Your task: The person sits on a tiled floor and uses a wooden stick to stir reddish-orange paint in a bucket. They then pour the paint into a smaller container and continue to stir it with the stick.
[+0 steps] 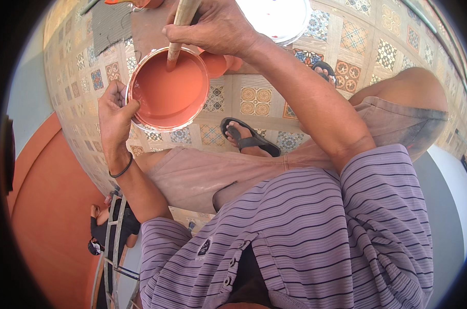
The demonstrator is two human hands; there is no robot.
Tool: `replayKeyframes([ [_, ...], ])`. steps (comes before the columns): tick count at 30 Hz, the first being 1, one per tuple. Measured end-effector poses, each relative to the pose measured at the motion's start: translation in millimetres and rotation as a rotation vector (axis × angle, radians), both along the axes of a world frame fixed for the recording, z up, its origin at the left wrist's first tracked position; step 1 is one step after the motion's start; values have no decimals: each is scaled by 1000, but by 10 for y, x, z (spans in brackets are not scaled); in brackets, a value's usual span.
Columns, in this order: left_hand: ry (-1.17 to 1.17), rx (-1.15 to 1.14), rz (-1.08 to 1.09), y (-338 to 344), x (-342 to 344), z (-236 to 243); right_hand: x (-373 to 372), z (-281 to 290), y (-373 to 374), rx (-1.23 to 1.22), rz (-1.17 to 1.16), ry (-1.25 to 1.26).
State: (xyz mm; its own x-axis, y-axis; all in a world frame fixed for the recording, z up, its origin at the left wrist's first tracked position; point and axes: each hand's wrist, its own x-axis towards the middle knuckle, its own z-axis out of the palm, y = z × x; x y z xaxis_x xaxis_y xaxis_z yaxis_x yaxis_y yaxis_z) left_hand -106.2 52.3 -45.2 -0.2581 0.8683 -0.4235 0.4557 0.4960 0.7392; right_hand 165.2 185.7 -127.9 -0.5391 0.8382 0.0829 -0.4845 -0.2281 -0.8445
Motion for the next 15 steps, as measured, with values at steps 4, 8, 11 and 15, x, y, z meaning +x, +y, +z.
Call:
replayKeyframes([
  [4,16,-24,9,24,44,22,25,-20,2,-53,12,7],
  [8,31,-32,15,33,89,62,37,-69,-16,-84,17,12],
  [11,38,-35,20,41,120,72,13,-113,-25,-73,8,106],
  [15,30,-21,13,37,145,83,-13,-145,-33,-80,37,131],
])
